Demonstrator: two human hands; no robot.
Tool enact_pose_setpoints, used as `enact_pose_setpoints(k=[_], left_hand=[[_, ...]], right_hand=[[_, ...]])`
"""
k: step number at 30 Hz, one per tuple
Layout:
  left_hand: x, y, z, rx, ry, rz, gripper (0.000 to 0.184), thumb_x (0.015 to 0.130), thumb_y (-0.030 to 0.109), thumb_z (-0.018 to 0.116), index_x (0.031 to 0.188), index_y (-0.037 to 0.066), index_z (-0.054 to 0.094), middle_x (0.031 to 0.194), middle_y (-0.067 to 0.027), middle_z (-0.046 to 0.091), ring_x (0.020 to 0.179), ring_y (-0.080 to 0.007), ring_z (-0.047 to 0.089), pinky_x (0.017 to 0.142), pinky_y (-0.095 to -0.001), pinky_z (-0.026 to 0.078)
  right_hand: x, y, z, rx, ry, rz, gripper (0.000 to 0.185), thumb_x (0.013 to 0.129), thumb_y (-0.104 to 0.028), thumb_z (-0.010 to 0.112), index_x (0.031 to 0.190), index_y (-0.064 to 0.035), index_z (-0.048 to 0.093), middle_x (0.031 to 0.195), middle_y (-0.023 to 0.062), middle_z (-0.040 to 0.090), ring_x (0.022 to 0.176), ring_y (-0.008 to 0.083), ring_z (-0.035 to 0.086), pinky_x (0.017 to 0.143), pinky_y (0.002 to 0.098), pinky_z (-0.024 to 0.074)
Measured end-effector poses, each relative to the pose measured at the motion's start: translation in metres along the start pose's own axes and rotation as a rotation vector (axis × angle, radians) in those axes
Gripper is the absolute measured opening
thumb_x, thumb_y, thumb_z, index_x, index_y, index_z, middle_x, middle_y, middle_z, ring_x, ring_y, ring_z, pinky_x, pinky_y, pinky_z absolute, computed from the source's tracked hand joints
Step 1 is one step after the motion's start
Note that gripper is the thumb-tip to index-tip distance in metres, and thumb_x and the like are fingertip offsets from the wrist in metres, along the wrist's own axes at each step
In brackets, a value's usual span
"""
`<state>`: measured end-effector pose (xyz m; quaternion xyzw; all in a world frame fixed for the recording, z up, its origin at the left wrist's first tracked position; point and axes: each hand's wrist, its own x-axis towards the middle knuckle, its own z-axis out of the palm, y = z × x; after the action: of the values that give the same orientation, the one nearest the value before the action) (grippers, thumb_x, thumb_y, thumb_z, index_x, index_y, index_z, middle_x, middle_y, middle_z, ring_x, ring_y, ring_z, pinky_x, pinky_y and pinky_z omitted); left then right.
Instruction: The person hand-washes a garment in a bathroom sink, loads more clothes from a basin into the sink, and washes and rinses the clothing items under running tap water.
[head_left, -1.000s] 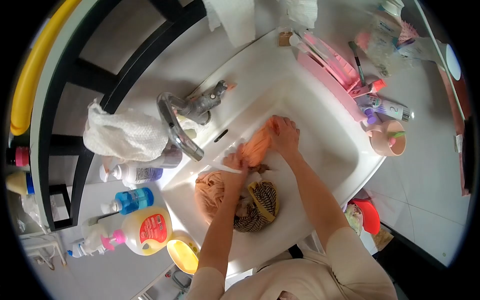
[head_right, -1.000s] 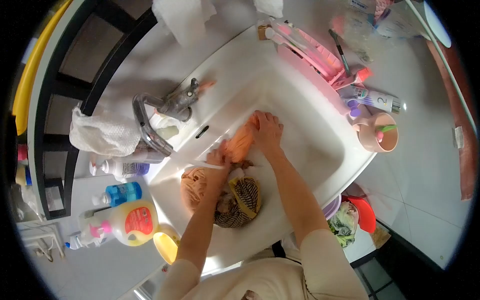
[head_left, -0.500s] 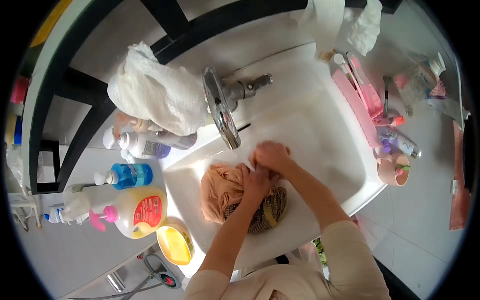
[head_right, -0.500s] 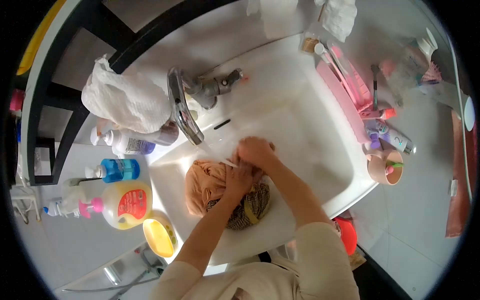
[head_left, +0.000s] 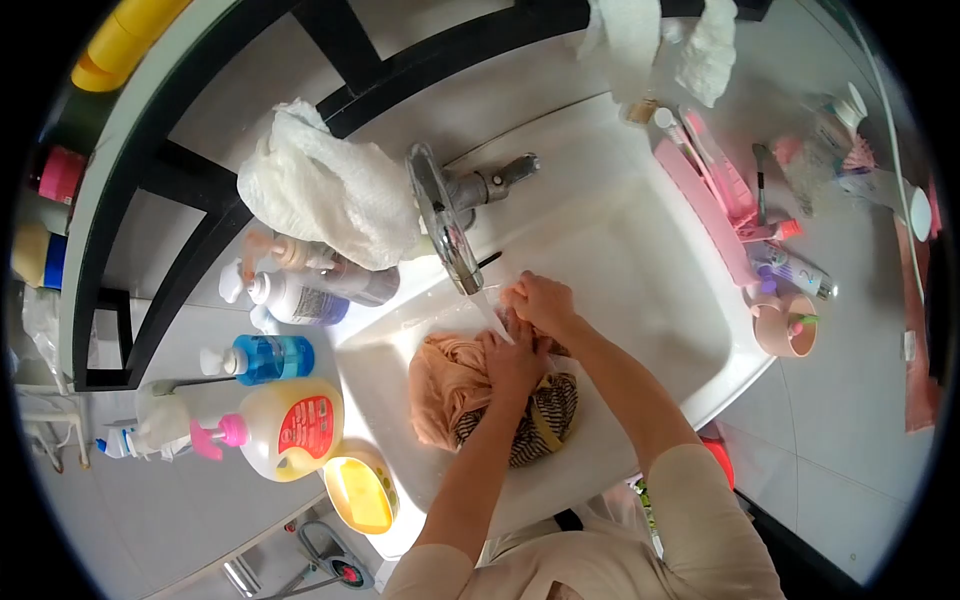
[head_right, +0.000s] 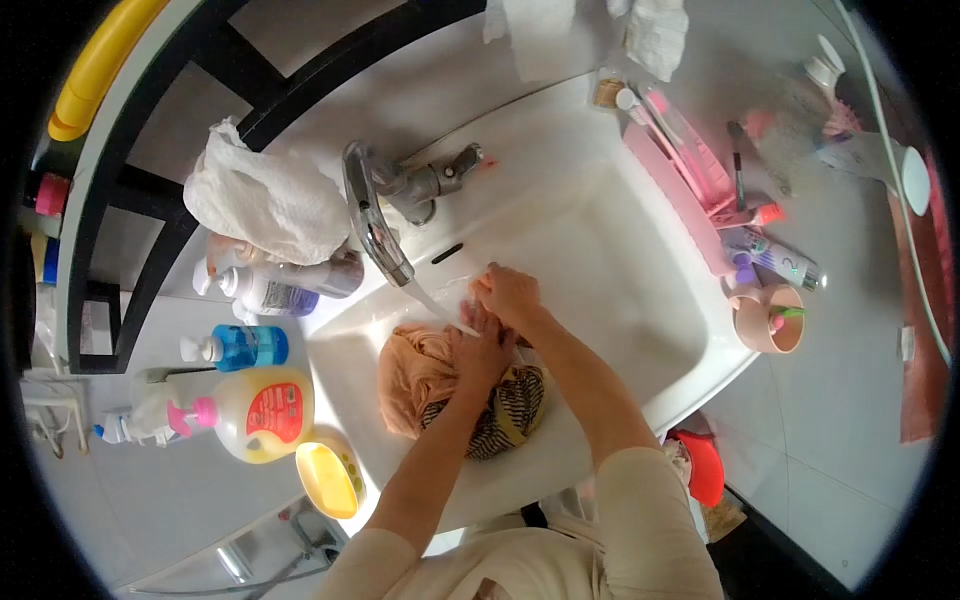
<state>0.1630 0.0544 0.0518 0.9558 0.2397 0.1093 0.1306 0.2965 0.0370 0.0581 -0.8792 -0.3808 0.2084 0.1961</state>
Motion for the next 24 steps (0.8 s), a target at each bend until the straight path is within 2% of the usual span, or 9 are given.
enact_pose_setpoints(k=[2,5,8,11,14,16,18,21,24], left_hand=[[0.0,-0.012,0.005,0.062,0.085,-0.12,0.048,0.085,0.03,0.053,0.124,0.003,0.045,0.129,-0.0169,0.046,0.118,-0.0337,0.042,0.095,-0.0496,0.032],[0.008,-0.027,-0.004,-0.257,0.09,-0.446,0.047,0.083,0.022,0.055,0.123,0.0,0.044,0.123,-0.0206,0.047,0.11,-0.0375,0.045,0.088,-0.0455,0.038],[0.034,-0.019,-0.042,-0.416,-0.025,-0.609,0.046,0.081,0.014,0.055,0.123,0.0,0.044,0.115,-0.0226,0.049,0.103,-0.0387,0.047,0.085,-0.044,0.04],[0.052,-0.003,-0.005,-0.5,-0.086,-0.392,0.044,0.079,0.012,0.057,0.121,0.002,0.046,0.108,-0.0227,0.05,0.098,-0.0375,0.047,0.082,-0.0433,0.04],[0.062,0.036,0.038,-0.503,0.077,-0.175,0.038,0.082,0.02,0.057,0.116,0.004,0.049,0.104,-0.0185,0.056,0.092,-0.0369,0.054,0.075,-0.0431,0.045],[0.058,0.065,0.024,-0.531,0.054,-0.053,0.036,0.083,0.02,0.056,0.115,0.005,0.05,0.101,-0.0173,0.059,0.088,-0.0362,0.058,0.072,-0.0428,0.047],[0.045,0.086,0.005,-0.526,-0.005,0.073,0.034,0.085,0.02,0.054,0.115,0.007,0.05,0.097,-0.0166,0.061,0.084,-0.035,0.06,0.07,-0.0419,0.049],[0.052,0.031,0.016,-0.643,0.027,-0.048,0.032,0.085,0.024,0.055,0.112,0.007,0.052,0.094,-0.0176,0.062,0.081,-0.0351,0.061,0.069,-0.0421,0.048],[0.063,-0.047,-0.003,-0.664,-0.031,-0.337,0.032,0.085,0.028,0.056,0.107,0.005,0.055,0.093,-0.0184,0.062,0.079,-0.0353,0.061,0.069,-0.0432,0.047]], right_hand=[[-0.011,0.018,-0.015,-0.07,0.117,0.046,0.031,0.081,-0.034,0.056,0.096,-0.0071,0.054,0.083,0.0106,0.064,0.082,0.0291,0.062,0.072,0.0397,0.0488],[-0.031,0.033,-0.07,0.263,-0.066,0.485,0.028,0.082,-0.033,0.056,0.097,-0.0095,0.054,0.093,0.0113,0.063,0.087,0.0286,0.06,0.072,0.0394,0.0484],[-0.043,0.073,-0.032,0.184,0.108,0.466,0.028,0.084,-0.033,0.054,0.098,-0.0082,0.053,0.103,0.0139,0.06,0.092,0.0262,0.059,0.073,0.0382,0.0478],[-0.044,0.07,0.017,0.484,0.263,0.346,0.04,0.084,-0.033,0.055,0.106,0.0005,0.054,0.088,0.0155,0.062,0.084,0.0251,0.06,0.076,0.032,0.0477],[-0.029,0.076,0.046,1.084,0.263,0.536,0.034,0.089,-0.031,0.05,0.106,-0.0024,0.054,0.101,0.0134,0.059,0.092,0.0254,0.057,0.077,0.0356,0.0463],[-0.016,0.111,0.051,1.727,-0.063,-0.181,0.03,0.088,-0.027,0.052,0.103,-0.0008,0.056,0.093,0.011,0.06,0.086,0.0229,0.058,0.074,0.0333,0.0481],[-0.017,0.108,0.04,1.986,-0.167,-0.336,0.027,0.087,-0.023,0.054,0.101,0.0001,0.056,0.091,0.0095,0.06,0.083,0.0203,0.058,0.072,0.0312,0.0491],[-0.038,0.058,0.012,1.873,0.07,0.416,0.023,0.086,-0.018,0.057,0.101,0.0001,0.054,0.1,0.0084,0.057,0.086,0.0166,0.057,0.072,0.0284,0.0494],[-0.039,0.03,-0.014,1.342,0.132,0.398,0.027,0.087,-0.022,0.058,0.103,-0.0012,0.055,0.096,0.0078,0.057,0.087,0.0159,0.056,0.073,0.028,0.0493]])
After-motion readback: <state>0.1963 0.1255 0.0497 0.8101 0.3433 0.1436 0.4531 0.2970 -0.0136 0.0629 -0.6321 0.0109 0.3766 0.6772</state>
